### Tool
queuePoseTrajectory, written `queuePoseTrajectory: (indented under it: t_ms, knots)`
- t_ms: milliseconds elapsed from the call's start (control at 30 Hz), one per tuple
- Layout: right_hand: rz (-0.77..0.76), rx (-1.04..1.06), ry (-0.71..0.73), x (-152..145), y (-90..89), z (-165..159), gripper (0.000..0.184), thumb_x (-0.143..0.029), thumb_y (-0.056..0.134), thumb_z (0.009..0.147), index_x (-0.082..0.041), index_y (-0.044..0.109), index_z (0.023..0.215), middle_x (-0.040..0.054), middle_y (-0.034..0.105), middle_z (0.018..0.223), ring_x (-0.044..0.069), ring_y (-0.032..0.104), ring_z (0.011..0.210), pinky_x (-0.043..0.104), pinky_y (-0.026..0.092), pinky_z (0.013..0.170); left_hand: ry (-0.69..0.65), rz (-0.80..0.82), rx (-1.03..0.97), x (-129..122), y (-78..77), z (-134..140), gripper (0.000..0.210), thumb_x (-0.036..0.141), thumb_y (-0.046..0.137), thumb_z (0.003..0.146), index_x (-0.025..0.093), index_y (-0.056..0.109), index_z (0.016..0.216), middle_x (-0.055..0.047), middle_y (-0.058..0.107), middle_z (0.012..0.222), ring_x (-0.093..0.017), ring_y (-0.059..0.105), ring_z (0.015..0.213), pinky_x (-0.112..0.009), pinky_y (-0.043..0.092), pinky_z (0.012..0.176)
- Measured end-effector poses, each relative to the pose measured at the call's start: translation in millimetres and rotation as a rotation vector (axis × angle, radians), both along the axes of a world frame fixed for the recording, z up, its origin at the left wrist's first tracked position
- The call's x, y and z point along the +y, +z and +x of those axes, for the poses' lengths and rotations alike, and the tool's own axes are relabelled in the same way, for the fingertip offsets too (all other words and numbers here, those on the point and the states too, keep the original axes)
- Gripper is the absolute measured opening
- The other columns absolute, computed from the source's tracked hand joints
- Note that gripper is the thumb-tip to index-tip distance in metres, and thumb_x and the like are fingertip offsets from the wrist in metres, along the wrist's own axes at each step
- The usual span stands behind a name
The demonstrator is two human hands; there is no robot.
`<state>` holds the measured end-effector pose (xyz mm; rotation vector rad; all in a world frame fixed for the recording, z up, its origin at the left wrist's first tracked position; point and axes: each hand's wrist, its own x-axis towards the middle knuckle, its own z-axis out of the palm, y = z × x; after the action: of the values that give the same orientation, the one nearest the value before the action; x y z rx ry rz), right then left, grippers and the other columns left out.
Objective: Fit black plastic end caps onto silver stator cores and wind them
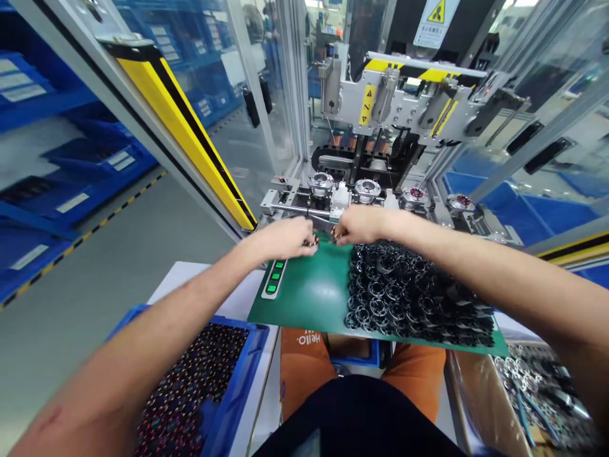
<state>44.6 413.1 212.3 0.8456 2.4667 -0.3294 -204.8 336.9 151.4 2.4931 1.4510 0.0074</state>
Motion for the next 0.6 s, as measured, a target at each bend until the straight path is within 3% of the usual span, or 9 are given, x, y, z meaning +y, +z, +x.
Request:
queuePoseTrajectory:
  t_ms: [67, 133, 233, 333, 433, 533, 600]
  knots:
    - [-0.044, -0.047, 0.076, -34, -33.8, -17, 0.044, -0.049, 0.086, 0.12, -0.022, 0.08, 0.153, 0.0135, 0.081, 0.158, 0.03, 0.083, 0.135, 0.054, 0.075, 0.117, 0.007, -0.087, 0.08, -27, -32.5, 7, 0.024, 0.042, 0.091, 0.112, 0.018, 0.088, 0.114, -0.01, 0.086, 0.127, -0.03, 0.081, 0.127, -0.051, 0.068, 0.118]
    - [-0.049, -0.085, 0.094, -58, -59.5, -30, 0.047, -0.049, 0.086, 0.119, -0.021, 0.079, 0.157, 0.0143, 0.079, 0.161, 0.032, 0.082, 0.138, 0.055, 0.075, 0.117, 0.049, -0.121, 0.141, -45, -55.5, 14, 0.025, 0.041, 0.088, 0.117, 0.017, 0.085, 0.123, -0.011, 0.085, 0.134, -0.03, 0.081, 0.132, -0.055, 0.069, 0.121]
    - [-0.028, -0.083, 0.091, -74, -68.8, -32, 0.047, -0.049, 0.086, 0.119, -0.022, 0.079, 0.157, 0.0146, 0.079, 0.161, 0.032, 0.082, 0.138, 0.055, 0.075, 0.117, 0.11, -0.104, 0.154, -59, -63.8, 17, 0.027, 0.039, 0.088, 0.117, 0.017, 0.085, 0.132, -0.013, 0.083, 0.144, -0.032, 0.079, 0.14, -0.057, 0.067, 0.125]
    - [0.013, -0.009, 0.087, -62, -39.6, -7, 0.047, -0.049, 0.086, 0.119, -0.022, 0.079, 0.157, 0.0144, 0.08, 0.162, 0.032, 0.082, 0.141, 0.058, 0.073, 0.121, 0.135, -0.057, 0.102, -65, -41.1, 11, 0.031, 0.039, 0.091, 0.11, 0.023, 0.089, 0.137, -0.014, 0.081, 0.152, -0.034, 0.078, 0.143, -0.05, 0.067, 0.122]
    - [0.129, 0.079, 0.011, -24, 14.1, 44, 0.044, -0.043, 0.087, 0.118, -0.026, 0.085, 0.158, 0.0126, 0.088, 0.154, 0.034, 0.082, 0.145, 0.059, 0.064, 0.134, 0.133, 0.028, 0.006, -55, 2.1, 8, 0.037, 0.046, 0.088, 0.109, 0.027, 0.09, 0.141, -0.012, 0.079, 0.153, -0.032, 0.08, 0.138, -0.045, 0.066, 0.12]
    - [0.292, 0.085, -0.162, 25, 67.9, 113, 0.042, -0.043, 0.087, 0.116, -0.026, 0.09, 0.155, 0.0121, 0.094, 0.139, 0.039, 0.084, 0.141, 0.057, 0.063, 0.132, 0.087, 0.128, -0.089, -21, 49.4, 28, 0.039, 0.049, 0.085, 0.11, 0.025, 0.091, 0.14, -0.011, 0.08, 0.146, -0.031, 0.079, 0.135, -0.046, 0.063, 0.125]
    - [0.381, 0.04, -0.293, 54, 92.0, 163, 0.037, -0.041, 0.089, 0.114, -0.024, 0.094, 0.146, 0.0124, 0.095, 0.133, 0.042, 0.085, 0.141, 0.058, 0.062, 0.132, 0.043, 0.191, -0.137, 12, 75.0, 60, 0.039, 0.049, 0.085, 0.11, 0.023, 0.091, 0.139, -0.011, 0.08, 0.145, -0.031, 0.077, 0.139, -0.047, 0.06, 0.13]
